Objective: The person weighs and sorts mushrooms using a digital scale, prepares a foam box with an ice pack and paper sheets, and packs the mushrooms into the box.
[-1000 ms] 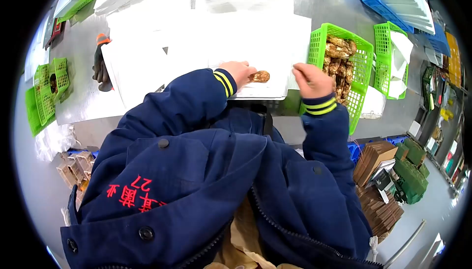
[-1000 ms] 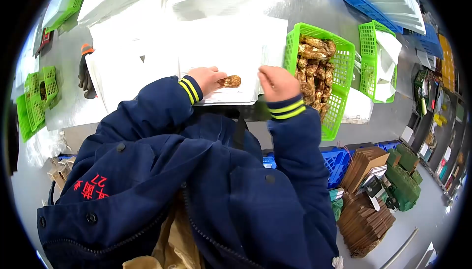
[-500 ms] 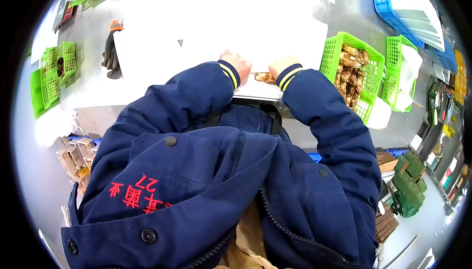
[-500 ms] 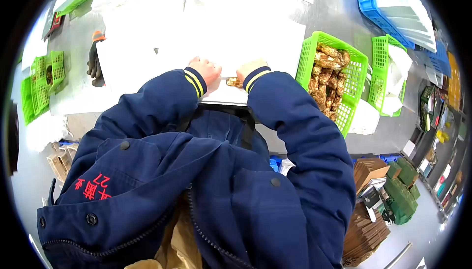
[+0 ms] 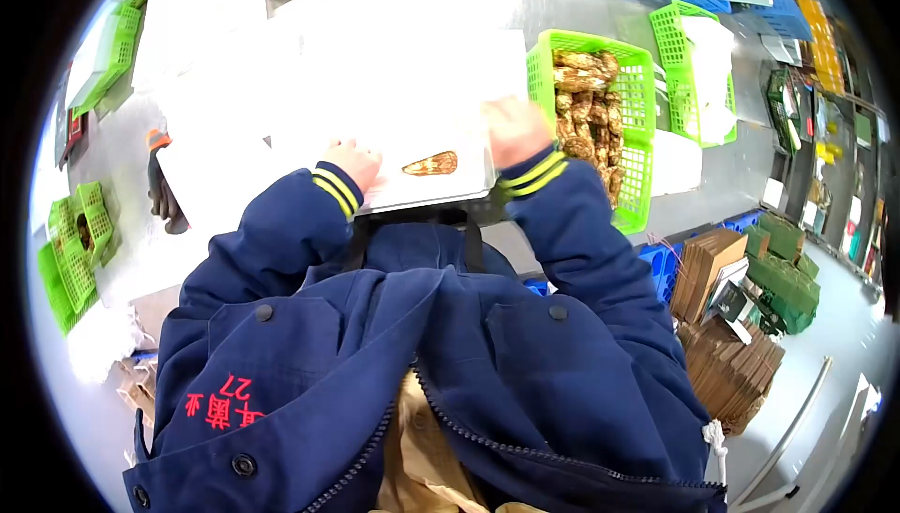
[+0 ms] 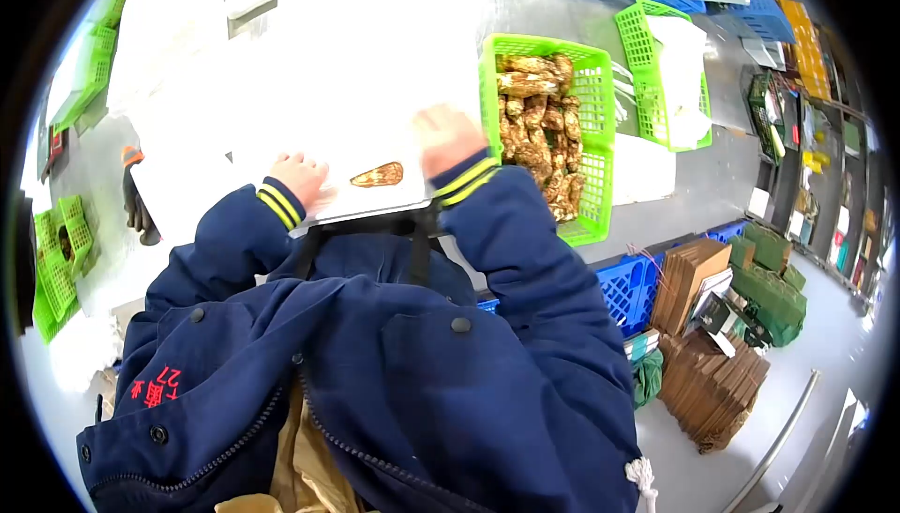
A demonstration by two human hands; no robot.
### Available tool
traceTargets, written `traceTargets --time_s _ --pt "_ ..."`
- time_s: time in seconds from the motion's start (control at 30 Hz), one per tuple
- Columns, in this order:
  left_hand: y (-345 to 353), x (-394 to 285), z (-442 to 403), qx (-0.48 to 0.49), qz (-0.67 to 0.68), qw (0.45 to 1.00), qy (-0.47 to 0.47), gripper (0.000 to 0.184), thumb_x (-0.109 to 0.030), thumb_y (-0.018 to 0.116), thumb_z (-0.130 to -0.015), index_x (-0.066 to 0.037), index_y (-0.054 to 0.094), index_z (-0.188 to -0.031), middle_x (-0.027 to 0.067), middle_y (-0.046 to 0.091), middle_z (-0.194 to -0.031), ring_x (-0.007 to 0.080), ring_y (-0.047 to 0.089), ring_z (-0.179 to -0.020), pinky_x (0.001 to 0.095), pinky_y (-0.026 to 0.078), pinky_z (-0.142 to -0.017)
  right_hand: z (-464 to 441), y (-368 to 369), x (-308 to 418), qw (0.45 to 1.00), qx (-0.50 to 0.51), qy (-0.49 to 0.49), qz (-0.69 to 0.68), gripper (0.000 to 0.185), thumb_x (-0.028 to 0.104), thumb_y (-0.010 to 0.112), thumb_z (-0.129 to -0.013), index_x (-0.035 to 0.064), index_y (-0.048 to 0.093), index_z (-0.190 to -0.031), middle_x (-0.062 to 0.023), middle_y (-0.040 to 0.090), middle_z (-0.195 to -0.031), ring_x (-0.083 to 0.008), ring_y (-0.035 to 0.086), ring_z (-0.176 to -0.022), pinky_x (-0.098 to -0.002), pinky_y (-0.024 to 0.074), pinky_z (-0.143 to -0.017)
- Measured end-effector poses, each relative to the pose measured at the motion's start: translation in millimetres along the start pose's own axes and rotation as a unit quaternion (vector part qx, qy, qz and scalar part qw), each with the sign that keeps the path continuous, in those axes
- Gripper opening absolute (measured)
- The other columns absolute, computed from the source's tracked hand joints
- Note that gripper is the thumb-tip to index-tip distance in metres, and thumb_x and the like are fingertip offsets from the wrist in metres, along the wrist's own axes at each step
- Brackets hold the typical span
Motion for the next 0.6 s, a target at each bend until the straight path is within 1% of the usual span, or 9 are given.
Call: traceTargets --time_s 0.07,0.13,0.2,0.27,0.33,0.37,0.4,0.47,0.6 --pt "-18 -4 5 0.021 0.047 0.999 0.0 0.024 -0.024 0.054 -0.079 -0.009 0.053 -0.098 0.0079 0.064 -0.091 0.0233 0.058 -0.092 0.0393 0.044 -0.077 25 -36 -57 0.978 -0.136 0.147 0.057 0.016 0.002 0.056 -0.067 0.0041 0.06 -0.083 -0.0106 0.06 -0.079 -0.0286 0.056 -0.076 -0.037 0.0441 -0.074" --pt "-13 -7 3 -0.01 0.054 0.998 0.012 0.027 -0.027 0.055 -0.08 -0.009 0.05 -0.1 0.0091 0.063 -0.09 0.0238 0.058 -0.091 0.0369 0.045 -0.076 70 -40 -129 0.906 0.023 0.35 0.238 0.036 0.005 0.059 -0.068 0.0058 0.054 -0.104 -0.0148 0.058 -0.1 -0.0292 0.054 -0.088 -0.0391 0.044 -0.078" --pt "-16 -13 5 -0.039 0.112 0.993 0.014 0.027 -0.027 0.056 -0.08 -0.011 0.049 -0.1 0.0094 0.062 -0.088 0.026 0.057 -0.086 0.0378 0.043 -0.074 91 -30 -167 0.806 0.159 0.527 0.219 0.043 0.011 0.062 -0.07 0.0109 0.05 -0.111 -0.0164 0.055 -0.107 -0.0321 0.053 -0.098 -0.0401 0.0444 -0.082" --pt "-19 -9 7 -0.049 0.119 0.991 0.023 0.03 -0.023 0.058 -0.078 -0.01 0.048 -0.103 0.0101 0.061 -0.089 0.0269 0.057 -0.086 0.0386 0.043 -0.075 100 -25 -186 0.825 0.208 0.494 0.178 0.048 0.016 0.063 -0.072 0.0075 0.049 -0.118 -0.0196 0.057 -0.107 -0.0326 0.054 -0.101 -0.039 0.0422 -0.088" --pt "-29 -2 12 -0.119 0.157 0.98 0.023 0.031 -0.019 0.059 -0.077 -0.009 0.048 -0.105 0.0106 0.06 -0.09 0.0272 0.057 -0.085 0.0382 0.043 -0.074 115 -30 -197 0.841 0.137 0.51 0.118 0.049 0.019 0.064 -0.073 0.0074 0.051 -0.119 -0.0187 0.058 -0.107 -0.0316 0.056 -0.098 -0.0359 0.0432 -0.087" --pt "-23 6 12 -0.147 0.175 0.973 0.028 0.032 -0.016 0.059 -0.076 -0.009 0.048 -0.105 0.0105 0.06 -0.088 0.0274 0.056 -0.084 0.0376 0.043 -0.072 136 -25 -219 0.865 0.084 0.493 0.04 0.05 0.019 0.066 -0.073 0.0028 0.051 -0.118 -0.0199 0.059 -0.106 -0.0294 0.057 -0.098 -0.0352 0.0447 -0.085" --pt "-28 15 18 -0.199 0.185 0.962 0.037 0.029 -0.013 0.059 -0.076 -0.008 0.05 -0.103 0.0099 0.059 -0.086 0.0272 0.056 -0.082 0.0364 0.043 -0.07 156 -19 -228 0.823 -0.045 0.527 -0.205 0.049 0.016 0.067 -0.074 -0.001 0.05 -0.117 -0.0204 0.058 -0.106 -0.0267 0.057 -0.099 -0.0344 0.0456 -0.084" --pt "-42 30 31 -0.294 0.235 0.926 0.034 0.026 -0.01 0.06 -0.075 -0.008 0.052 -0.1 0.0092 0.059 -0.082 0.027 0.056 -0.078 0.036 0.043 -0.069 127 -53 -177 0.798 -0.092 0.474 -0.36 0.044 0.004 0.062 -0.077 -0.006 0.047 -0.117 -0.0187 0.057 -0.108 -0.0224 0.056 -0.097 -0.0311 0.0467 -0.083" --pt "-48 48 44 -0.37 0.286 0.884 0.007 0.022 -0.006 0.062 -0.074 -0.007 0.056 -0.095 0.0077 0.059 -0.077 0.0255 0.056 -0.074 0.0351 0.043 -0.068 37 -47 -40 0.87 0.062 0.305 -0.384 0.04 -0.001 0.063 -0.073 0.0004 0.054 -0.112 -0.0093 0.061 -0.101 -0.0147 0.058 -0.089 -0.0245 0.0474 -0.073"
Point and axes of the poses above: each hand's wrist, its own z-axis away from the middle knuckle, its own y-axis out of the palm, x = y × z, the point moved 3 cm from there along -z, towards the middle knuckle
